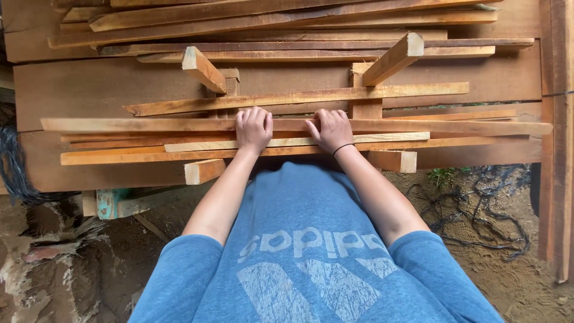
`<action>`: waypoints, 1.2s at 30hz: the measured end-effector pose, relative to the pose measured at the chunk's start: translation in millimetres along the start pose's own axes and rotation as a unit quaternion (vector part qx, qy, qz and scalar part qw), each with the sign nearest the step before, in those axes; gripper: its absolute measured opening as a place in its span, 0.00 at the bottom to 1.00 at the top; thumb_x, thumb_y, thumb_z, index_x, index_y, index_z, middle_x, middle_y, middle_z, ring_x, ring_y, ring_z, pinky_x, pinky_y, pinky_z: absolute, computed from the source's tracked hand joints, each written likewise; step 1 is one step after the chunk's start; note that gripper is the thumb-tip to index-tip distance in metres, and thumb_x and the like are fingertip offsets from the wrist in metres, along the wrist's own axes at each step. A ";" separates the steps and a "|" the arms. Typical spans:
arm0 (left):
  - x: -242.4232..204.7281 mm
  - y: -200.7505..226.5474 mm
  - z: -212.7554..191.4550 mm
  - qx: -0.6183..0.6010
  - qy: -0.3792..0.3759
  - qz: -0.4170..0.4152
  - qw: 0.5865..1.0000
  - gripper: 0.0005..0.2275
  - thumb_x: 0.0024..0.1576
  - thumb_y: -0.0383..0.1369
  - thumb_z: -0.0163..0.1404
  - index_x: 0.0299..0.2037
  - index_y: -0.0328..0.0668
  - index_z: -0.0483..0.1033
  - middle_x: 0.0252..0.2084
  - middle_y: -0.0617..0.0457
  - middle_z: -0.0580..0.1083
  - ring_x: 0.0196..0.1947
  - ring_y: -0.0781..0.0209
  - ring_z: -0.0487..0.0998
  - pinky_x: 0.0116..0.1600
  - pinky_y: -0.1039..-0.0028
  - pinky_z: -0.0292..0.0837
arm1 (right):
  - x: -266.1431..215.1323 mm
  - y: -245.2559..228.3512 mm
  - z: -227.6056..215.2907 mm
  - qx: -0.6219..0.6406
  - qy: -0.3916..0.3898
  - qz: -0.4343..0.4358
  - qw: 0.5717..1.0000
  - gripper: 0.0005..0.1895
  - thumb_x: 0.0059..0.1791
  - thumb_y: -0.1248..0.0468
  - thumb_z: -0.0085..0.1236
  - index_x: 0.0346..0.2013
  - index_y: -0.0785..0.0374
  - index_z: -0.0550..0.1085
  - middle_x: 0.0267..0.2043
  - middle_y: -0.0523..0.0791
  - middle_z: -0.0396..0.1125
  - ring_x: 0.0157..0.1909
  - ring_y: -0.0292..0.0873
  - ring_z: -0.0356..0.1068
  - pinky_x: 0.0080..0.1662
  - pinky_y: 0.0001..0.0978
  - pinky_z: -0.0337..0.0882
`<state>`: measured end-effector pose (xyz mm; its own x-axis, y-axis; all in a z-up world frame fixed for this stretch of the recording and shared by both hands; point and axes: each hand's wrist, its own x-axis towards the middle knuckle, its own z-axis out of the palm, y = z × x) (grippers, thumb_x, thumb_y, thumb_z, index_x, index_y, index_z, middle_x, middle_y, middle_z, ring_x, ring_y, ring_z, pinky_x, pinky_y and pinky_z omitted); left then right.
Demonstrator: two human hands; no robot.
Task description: Arranging and aligning thin wooden slats on a workbench for organization.
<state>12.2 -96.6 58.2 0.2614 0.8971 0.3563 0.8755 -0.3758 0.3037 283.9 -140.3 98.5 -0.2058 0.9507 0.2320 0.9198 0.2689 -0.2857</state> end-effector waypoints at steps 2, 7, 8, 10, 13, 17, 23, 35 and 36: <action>-4.7 -1.1 2.7 -0.015 -0.009 -0.004 1.000 0.07 0.62 0.42 0.49 0.33 0.55 0.73 0.34 0.60 0.72 0.39 0.59 0.76 0.51 0.65 0.68 | 0.6 -0.7 -11.3 0.013 -0.001 -0.003 1.000 0.16 0.52 0.43 0.55 0.42 0.50 0.72 0.33 0.42 0.70 0.41 0.44 0.74 0.51 0.40 0.68; -19.6 0.1 -19.6 0.039 -0.087 -0.081 0.992 0.16 0.64 0.52 0.44 0.44 0.55 0.79 0.44 0.56 0.78 0.50 0.55 0.76 0.59 0.59 0.62 | 0.1 -5.9 -16.4 0.028 0.007 -0.033 0.999 0.18 0.51 0.44 0.57 0.48 0.49 0.73 0.37 0.38 0.69 0.45 0.41 0.72 0.48 0.36 0.69; -25.4 -2.4 -19.2 0.027 -0.079 -0.070 0.994 0.14 0.64 0.51 0.45 0.40 0.58 0.79 0.39 0.60 0.78 0.46 0.59 0.78 0.58 0.61 0.63 | -2.6 -6.4 -14.1 0.034 0.011 -0.044 0.998 0.17 0.51 0.44 0.58 0.46 0.49 0.75 0.38 0.39 0.69 0.45 0.42 0.71 0.48 0.36 0.69; -27.3 -4.6 -22.0 0.014 -0.063 -0.056 0.996 0.12 0.64 0.50 0.45 0.36 0.62 0.79 0.34 0.64 0.78 0.42 0.62 0.80 0.58 0.64 0.65 | -2.3 -3.1 -14.0 0.036 0.021 -0.057 0.997 0.16 0.51 0.44 0.59 0.44 0.49 0.76 0.39 0.39 0.68 0.45 0.43 0.71 0.47 0.37 0.69; -41.3 0.6 -37.8 -0.016 -0.041 -0.022 0.999 0.11 0.65 0.45 0.46 0.33 0.59 0.77 0.36 0.66 0.76 0.42 0.63 0.78 0.56 0.67 0.67 | -17.1 -6.7 -19.8 0.044 -0.004 -0.051 0.998 0.15 0.50 0.44 0.59 0.40 0.49 0.77 0.39 0.39 0.70 0.45 0.43 0.71 0.47 0.37 0.70; -41.5 6.5 -39.6 0.011 -0.062 -0.037 0.997 0.10 0.65 0.46 0.45 0.36 0.60 0.78 0.39 0.65 0.74 0.45 0.63 0.76 0.57 0.65 0.65 | -20.1 -13.6 -22.9 0.028 -0.007 -0.037 0.999 0.16 0.52 0.43 0.57 0.45 0.47 0.77 0.45 0.37 0.69 0.50 0.42 0.69 0.50 0.37 0.67; -28.7 -6.3 -27.1 0.009 -0.094 -0.083 0.992 0.16 0.63 0.49 0.48 0.26 0.58 0.80 0.31 0.62 0.72 0.39 0.60 0.76 0.49 0.66 0.67 | -22.4 -11.1 -21.5 0.031 -0.025 -0.031 0.999 0.17 0.53 0.43 0.55 0.47 0.47 0.78 0.48 0.37 0.68 0.53 0.42 0.68 0.50 0.37 0.67; 61.3 17.3 -66.5 -0.001 -0.358 -0.131 0.924 0.41 0.60 0.56 0.50 0.77 0.38 0.50 0.78 0.43 0.52 0.78 0.40 0.46 0.78 0.45 0.38 | 54.5 8.5 -15.2 -0.031 -0.192 0.161 0.968 0.39 0.57 0.35 0.40 0.72 0.58 0.62 0.74 0.47 0.56 0.78 0.53 0.48 0.72 0.66 0.41; 64.4 14.8 -67.0 0.010 -0.397 -0.139 0.907 0.45 0.57 0.61 0.49 0.77 0.39 0.47 0.78 0.45 0.52 0.79 0.42 0.44 0.79 0.44 0.32 | 56.9 11.5 -11.3 -0.046 -0.243 0.179 0.952 0.41 0.57 0.30 0.34 0.72 0.55 0.63 0.73 0.44 0.58 0.78 0.49 0.48 0.73 0.67 0.34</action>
<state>14.8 -60.0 144.8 0.2331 0.8438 -0.4835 0.9577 -0.1128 0.2648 286.5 -84.9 119.0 0.0168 0.9440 -0.3296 0.9809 -0.0795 -0.1775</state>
